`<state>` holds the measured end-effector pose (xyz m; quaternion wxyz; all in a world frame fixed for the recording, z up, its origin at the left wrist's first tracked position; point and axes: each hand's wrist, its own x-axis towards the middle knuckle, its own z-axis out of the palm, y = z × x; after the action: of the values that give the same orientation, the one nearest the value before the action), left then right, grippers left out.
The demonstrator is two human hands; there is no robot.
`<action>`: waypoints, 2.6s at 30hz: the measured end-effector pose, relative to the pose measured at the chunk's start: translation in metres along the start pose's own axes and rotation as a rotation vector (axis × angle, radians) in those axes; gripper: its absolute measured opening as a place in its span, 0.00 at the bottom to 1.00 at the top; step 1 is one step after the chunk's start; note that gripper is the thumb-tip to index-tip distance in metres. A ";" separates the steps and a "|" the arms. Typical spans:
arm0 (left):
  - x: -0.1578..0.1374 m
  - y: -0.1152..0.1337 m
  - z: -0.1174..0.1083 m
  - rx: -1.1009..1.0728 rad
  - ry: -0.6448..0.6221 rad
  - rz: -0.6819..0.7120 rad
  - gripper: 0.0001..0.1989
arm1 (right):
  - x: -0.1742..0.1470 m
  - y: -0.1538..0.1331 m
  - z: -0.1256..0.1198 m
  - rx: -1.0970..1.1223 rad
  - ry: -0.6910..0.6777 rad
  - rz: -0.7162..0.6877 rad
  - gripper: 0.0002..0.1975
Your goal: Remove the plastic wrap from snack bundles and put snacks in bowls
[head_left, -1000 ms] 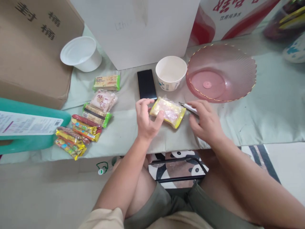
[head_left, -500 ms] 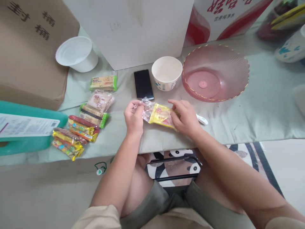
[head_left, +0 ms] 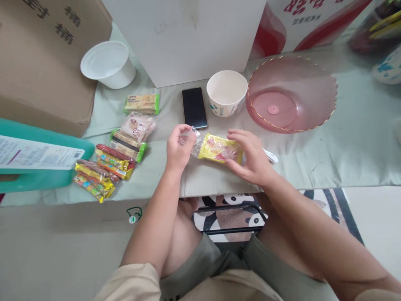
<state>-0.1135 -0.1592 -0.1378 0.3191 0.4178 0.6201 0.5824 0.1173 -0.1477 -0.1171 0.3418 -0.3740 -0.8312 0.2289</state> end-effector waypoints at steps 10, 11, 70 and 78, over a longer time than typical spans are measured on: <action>0.011 -0.014 -0.011 0.170 0.090 0.081 0.13 | -0.011 -0.003 -0.018 -0.084 0.255 0.254 0.10; 0.012 -0.014 -0.012 0.197 0.105 0.087 0.12 | -0.015 -0.002 -0.022 -0.093 0.287 0.247 0.11; -0.042 0.052 -0.018 -0.556 -0.220 -0.470 0.06 | 0.001 -0.012 0.002 -0.063 -0.181 0.105 0.28; -0.003 0.049 -0.010 -0.765 0.240 -0.669 0.07 | 0.004 -0.001 -0.041 0.364 0.013 0.177 0.20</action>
<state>-0.1144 -0.1675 -0.0887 0.5441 -0.0195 0.4949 0.6773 0.1449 -0.1396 -0.0880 0.3877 -0.3791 -0.7378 0.4020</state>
